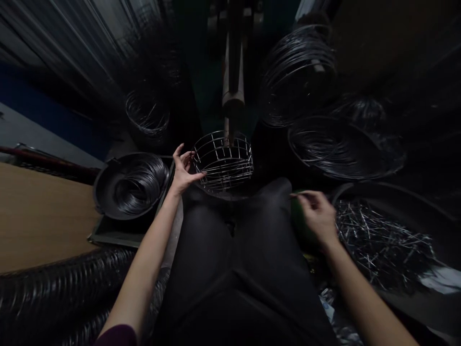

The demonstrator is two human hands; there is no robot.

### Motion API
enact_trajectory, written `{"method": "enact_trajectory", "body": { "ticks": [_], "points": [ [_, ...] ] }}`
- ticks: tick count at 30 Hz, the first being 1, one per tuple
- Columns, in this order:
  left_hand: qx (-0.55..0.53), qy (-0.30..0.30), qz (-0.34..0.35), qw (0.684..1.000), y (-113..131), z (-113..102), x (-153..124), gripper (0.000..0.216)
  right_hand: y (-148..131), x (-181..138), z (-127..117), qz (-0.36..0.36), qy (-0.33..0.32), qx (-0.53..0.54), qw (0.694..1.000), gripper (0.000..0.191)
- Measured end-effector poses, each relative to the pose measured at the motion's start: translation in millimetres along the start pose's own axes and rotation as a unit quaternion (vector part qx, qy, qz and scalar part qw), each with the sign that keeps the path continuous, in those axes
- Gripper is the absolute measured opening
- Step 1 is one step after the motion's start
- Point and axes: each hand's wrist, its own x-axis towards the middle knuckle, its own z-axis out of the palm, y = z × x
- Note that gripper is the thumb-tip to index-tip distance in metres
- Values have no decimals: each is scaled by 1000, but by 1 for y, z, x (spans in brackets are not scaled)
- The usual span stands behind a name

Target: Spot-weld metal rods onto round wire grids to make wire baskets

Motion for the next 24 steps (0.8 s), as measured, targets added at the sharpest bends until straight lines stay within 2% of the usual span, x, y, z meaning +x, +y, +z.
{"method": "enact_trajectory", "body": {
  "ticks": [2, 5, 7, 10, 12, 14, 16, 17, 20, 22, 24],
  "points": [
    [8, 10, 15, 1000, 6, -4, -9, 123, -8, -9, 26, 0, -91, -11, 996, 30],
    [31, -7, 57, 998, 19, -6, -18, 119, -30, -10, 40, 2, -120, 20, 993, 33],
    [60, -19, 93, 994, 31, -3, -21, 115, -61, -2, 38, -9, -145, 74, 987, 37],
    [131, -49, 142, 980, 52, 6, -23, 99, -115, 17, 42, -18, -281, 116, 952, 36],
    [178, -81, 166, 966, 64, 12, -22, 80, -140, 31, 52, -17, -349, 104, 931, 31],
    [208, -106, 181, 955, 72, 16, -21, 67, -150, 42, 64, -46, -338, 50, 939, 27],
    [218, -120, 186, 951, 76, 17, -20, 63, -150, 45, 73, -129, -280, -50, 950, 25],
    [217, -123, 184, 951, 76, 17, -20, 64, -148, 44, 75, -180, -253, -108, 944, 26],
    [201, -116, 163, 959, 73, 16, -22, 67, -143, 36, 77, -307, -222, -252, 891, 34],
    [187, -103, 146, 966, 70, 16, -24, 68, -142, 34, 77, -357, -229, -305, 853, 34],
    [177, -89, 137, 971, 67, 16, -23, 68, -143, 37, 77, -390, -228, -328, 829, 34]
  ]
}}
